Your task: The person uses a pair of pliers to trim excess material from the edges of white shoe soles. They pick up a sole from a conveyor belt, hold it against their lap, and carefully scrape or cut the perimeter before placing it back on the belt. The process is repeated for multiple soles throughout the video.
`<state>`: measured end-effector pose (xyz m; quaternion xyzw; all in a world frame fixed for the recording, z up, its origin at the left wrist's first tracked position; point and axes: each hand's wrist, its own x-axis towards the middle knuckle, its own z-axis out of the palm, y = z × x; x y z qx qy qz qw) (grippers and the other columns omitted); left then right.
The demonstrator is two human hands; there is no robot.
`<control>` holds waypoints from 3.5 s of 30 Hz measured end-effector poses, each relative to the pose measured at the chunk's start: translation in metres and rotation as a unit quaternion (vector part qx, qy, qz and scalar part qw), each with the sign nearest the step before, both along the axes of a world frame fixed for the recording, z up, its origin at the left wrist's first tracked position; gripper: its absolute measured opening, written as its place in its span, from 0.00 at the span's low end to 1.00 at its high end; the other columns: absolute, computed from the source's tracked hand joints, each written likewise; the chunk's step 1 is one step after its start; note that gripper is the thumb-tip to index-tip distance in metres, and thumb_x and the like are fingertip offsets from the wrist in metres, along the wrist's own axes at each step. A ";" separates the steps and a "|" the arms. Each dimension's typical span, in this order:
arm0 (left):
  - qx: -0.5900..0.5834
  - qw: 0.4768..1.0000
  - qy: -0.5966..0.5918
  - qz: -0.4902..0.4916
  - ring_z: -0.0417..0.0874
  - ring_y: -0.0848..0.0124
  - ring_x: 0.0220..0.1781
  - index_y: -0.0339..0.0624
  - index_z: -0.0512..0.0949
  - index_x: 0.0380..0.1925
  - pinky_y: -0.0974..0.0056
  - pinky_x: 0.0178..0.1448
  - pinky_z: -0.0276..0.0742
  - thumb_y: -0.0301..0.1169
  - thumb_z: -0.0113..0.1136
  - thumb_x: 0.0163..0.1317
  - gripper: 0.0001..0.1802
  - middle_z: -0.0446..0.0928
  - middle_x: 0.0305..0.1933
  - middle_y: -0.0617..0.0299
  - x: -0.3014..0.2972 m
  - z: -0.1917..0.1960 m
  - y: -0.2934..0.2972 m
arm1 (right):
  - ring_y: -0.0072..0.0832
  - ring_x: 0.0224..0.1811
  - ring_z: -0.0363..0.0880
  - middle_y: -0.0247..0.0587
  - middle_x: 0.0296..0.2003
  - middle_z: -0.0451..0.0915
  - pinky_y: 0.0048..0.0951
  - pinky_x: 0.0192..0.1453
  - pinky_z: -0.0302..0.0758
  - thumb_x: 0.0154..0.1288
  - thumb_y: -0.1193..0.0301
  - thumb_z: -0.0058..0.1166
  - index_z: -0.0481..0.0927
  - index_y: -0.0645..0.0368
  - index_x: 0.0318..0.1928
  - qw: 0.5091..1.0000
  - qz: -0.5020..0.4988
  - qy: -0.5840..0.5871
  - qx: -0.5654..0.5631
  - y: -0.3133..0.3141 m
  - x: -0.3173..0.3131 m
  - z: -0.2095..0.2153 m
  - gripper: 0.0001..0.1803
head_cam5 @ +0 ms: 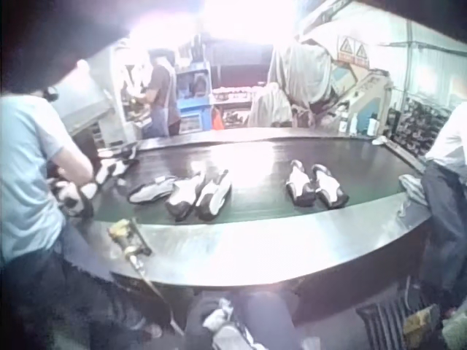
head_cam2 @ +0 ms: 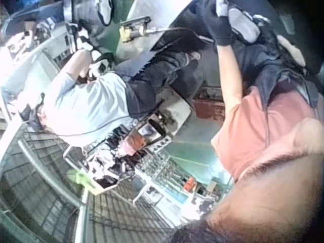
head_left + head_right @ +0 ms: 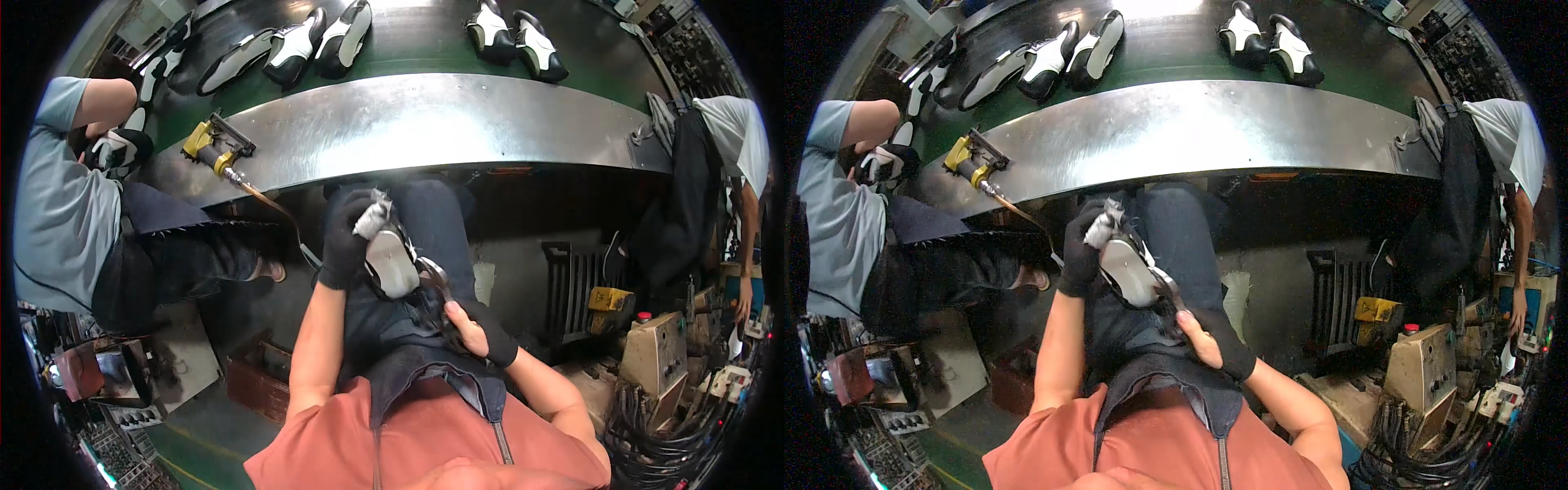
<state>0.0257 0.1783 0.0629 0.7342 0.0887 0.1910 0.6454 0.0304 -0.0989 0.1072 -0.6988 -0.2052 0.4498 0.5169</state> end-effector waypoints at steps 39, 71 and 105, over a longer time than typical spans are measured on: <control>-0.043 0.998 -0.040 0.031 0.79 0.64 0.43 0.36 0.76 0.35 0.63 0.52 0.71 0.29 0.46 0.60 0.11 0.79 0.37 0.56 0.035 0.003 -0.038 | 0.40 0.28 0.74 0.48 0.23 0.73 0.39 0.36 0.69 0.72 0.60 0.39 0.72 0.65 0.33 0.980 -0.026 -0.181 -0.077 0.051 0.037 0.013 0.19; 0.006 0.997 -0.070 -0.044 0.73 0.60 0.56 0.37 0.82 0.30 0.55 0.63 0.63 0.52 0.35 0.67 0.32 0.80 0.39 0.57 0.040 -0.019 -0.017 | 0.28 0.52 0.74 0.43 0.51 0.75 0.29 0.59 0.69 0.75 0.56 0.29 0.67 0.62 0.60 0.925 -0.091 0.340 0.142 0.046 0.021 -0.061 0.25; -0.029 0.991 -0.100 -0.084 0.74 0.60 0.56 0.40 0.81 0.35 0.55 0.67 0.59 0.50 0.40 0.63 0.27 0.80 0.41 0.57 0.044 -0.039 -0.019 | 0.35 0.25 0.72 0.45 0.24 0.74 0.33 0.32 0.69 0.70 0.68 0.39 0.75 0.62 0.36 0.934 -0.242 -0.262 -0.003 0.096 -0.019 -0.089 0.12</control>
